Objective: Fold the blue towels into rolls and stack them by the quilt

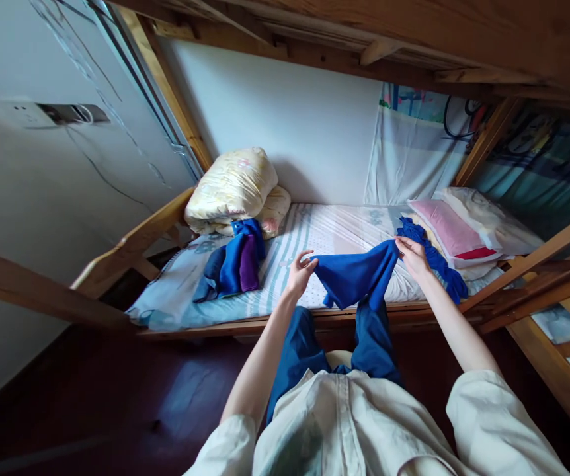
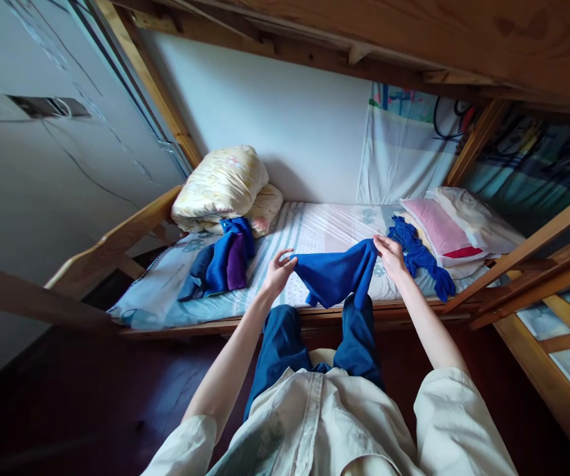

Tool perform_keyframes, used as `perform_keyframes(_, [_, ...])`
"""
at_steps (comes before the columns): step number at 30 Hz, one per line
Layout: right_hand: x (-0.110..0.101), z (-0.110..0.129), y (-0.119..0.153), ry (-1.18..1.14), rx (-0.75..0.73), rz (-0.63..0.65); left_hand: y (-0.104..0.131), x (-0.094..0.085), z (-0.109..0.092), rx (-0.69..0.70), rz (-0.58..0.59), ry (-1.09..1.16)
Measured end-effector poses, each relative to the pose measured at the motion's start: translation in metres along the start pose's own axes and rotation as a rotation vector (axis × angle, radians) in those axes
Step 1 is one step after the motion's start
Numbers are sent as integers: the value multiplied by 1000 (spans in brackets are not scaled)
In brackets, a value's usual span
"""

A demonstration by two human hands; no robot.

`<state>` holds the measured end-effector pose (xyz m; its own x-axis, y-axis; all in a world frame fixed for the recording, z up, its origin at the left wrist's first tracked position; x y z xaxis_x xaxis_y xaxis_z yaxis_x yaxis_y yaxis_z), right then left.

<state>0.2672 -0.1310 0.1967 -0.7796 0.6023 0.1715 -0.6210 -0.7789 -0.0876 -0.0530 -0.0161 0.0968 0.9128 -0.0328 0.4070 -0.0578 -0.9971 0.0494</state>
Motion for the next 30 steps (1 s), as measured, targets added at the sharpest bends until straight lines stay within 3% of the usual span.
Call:
perform_keyframes(7, [-12, 3, 15, 76, -37, 17, -7, -13, -88, 123, 54, -154])
perform_keyframes(12, [-17, 1, 30, 148, -48, 21, 0, -8, -139, 246, 73, -279])
perform_keyframes(16, [-21, 2, 42, 142, -38, 8, 10, -12, -146, 298, 63, -366])
perform_keyframes(23, [-21, -12, 45, 170, 36, 26, 10, -44, -130, 233, 53, -469])
perform_keyframes(30, [5, -24, 28, 81, 35, 9, -11, -39, -145, 273, 3, -426])
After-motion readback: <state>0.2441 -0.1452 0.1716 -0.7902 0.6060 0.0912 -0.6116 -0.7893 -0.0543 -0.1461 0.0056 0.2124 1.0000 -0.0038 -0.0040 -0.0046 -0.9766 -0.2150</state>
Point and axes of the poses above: each hand's wrist, its own y-axis away from the middle knuckle, its own x-axis out of the palm, z = x × y, the point moved 8 cm from there along -y, towards the middle knuckle, and after that the axes turned 10 degrees about -z, right-handed, at the moved point
